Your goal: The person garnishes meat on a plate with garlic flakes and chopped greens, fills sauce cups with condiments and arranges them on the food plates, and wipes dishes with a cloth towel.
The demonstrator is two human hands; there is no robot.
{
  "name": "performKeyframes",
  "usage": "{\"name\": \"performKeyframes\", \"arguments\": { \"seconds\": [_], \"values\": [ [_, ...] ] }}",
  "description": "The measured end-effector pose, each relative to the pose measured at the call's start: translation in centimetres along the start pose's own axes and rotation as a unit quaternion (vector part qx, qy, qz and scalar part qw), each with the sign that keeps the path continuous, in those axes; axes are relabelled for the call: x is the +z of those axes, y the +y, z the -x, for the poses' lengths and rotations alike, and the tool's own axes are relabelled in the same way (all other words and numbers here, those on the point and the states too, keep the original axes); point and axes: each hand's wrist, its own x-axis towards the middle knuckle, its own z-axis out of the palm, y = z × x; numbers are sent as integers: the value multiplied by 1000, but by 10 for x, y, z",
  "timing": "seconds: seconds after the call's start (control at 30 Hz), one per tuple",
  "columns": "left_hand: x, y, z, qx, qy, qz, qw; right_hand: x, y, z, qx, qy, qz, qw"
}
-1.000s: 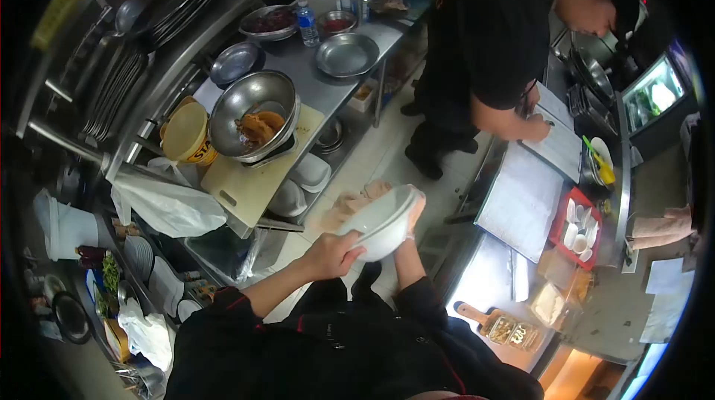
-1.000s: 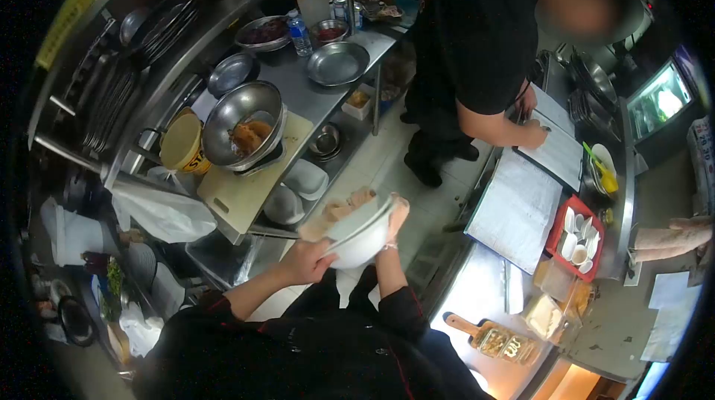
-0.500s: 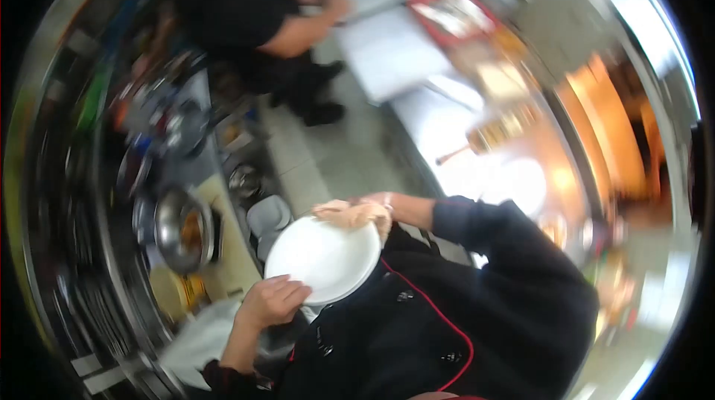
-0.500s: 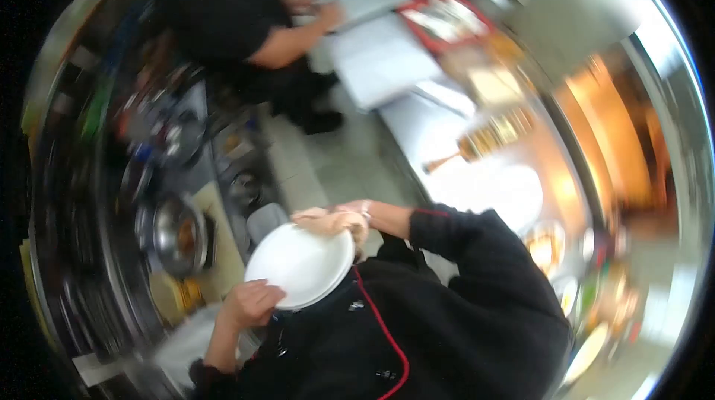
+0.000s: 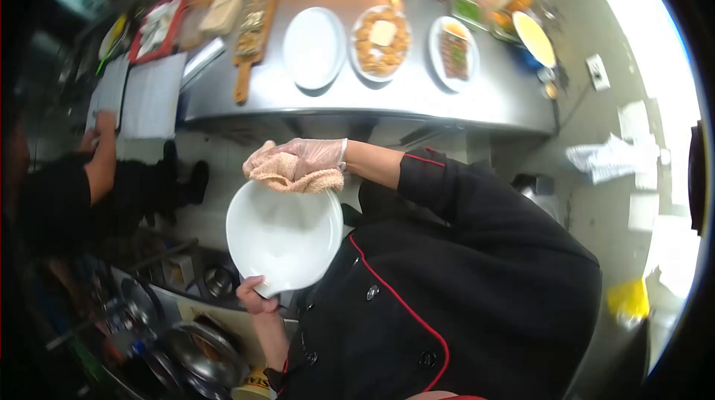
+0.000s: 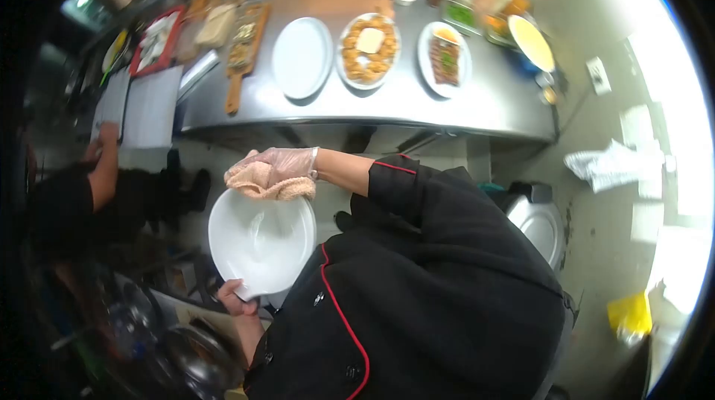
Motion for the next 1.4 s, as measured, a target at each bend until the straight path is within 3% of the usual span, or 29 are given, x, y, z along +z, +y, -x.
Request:
{"name": "performKeyframes", "arguments": {
  "seconds": [0.03,0.2,0.23,0.27,0.33,0.37,0.47,0.5,0.57,0.63,0.7,0.73,0.8,0.83,0.87,0.9,0.93,0.97,1.0,1.03,1.17,1.2,1.27,1.3,1.33,1.4],
  "values": [
    [8,-3,-8,-29,-27,-57,998,-3,-16,15,4,27,116,993],
    [18,0,-70,-137,-155,-232,951,-30,-7,50,2,226,267,937],
    [55,-15,-72,-137,-150,-253,946,-45,-8,79,-31,285,221,932],
    [66,-23,-85,-137,-176,-269,937,-56,-9,101,15,359,273,893],
    [77,-36,-104,-138,-217,-298,920,-67,-4,134,-138,505,-72,849],
    [93,-43,-109,-165,-224,-286,917,-49,-38,158,-128,559,-88,815],
    [144,-80,-120,-221,-254,-268,903,-56,-73,254,-236,486,3,842],
    [160,-93,-124,-237,-267,-263,896,-46,-95,265,-149,566,91,805],
    [186,-123,-138,-264,-293,-265,880,-31,-125,286,-178,568,27,803],
    [212,-158,-149,-284,-304,-261,871,-35,-130,310,-306,456,-132,825],
    [232,-194,-163,-312,-331,-258,852,-53,-124,338,-338,418,-149,830],
    [238,-213,-171,-326,-345,-255,842,-56,-121,345,-315,464,15,828],
    [250,-248,-186,-355,-369,-284,811,-61,-114,361,-227,568,338,715],
    [263,-264,-181,-357,-382,-262,811,-61,-95,368,-73,657,487,571],
    [281,-279,-176,-357,-394,-239,813,-71,-63,379,4,653,653,384],
    [286,-301,-184,-375,-411,-214,803,-76,-39,383,133,689,615,359],
    [294,-322,-187,-350,-416,-251,801,-62,-34,374,265,655,647,287],
    [305,-344,-187,-323,-419,-285,799,-54,-33,368,307,636,640,304],
    [315,-365,-185,-296,-417,-318,798,-56,-8,376,258,641,655,305],
    [330,-382,-178,-259,-420,-369,788,-68,5,387,233,663,620,350],
    [366,-428,-179,-302,-411,-369,777,-101,39,429,131,734,441,499],
    [373,-437,-185,-329,-409,-379,762,-99,37,438,130,713,459,514],
    [383,-442,-186,-327,-410,-326,787,-94,21,455,126,667,497,540],
    [381,-443,-192,-334,-407,-337,781,-91,1,461,176,641,439,604],
    [377,-443,-191,-333,-396,-318,794,-92,-6,471,180,588,469,633],
    [370,-434,-191,-354,-400,-359,765,-89,-17,497,183,477,518,686]
  ]
}}
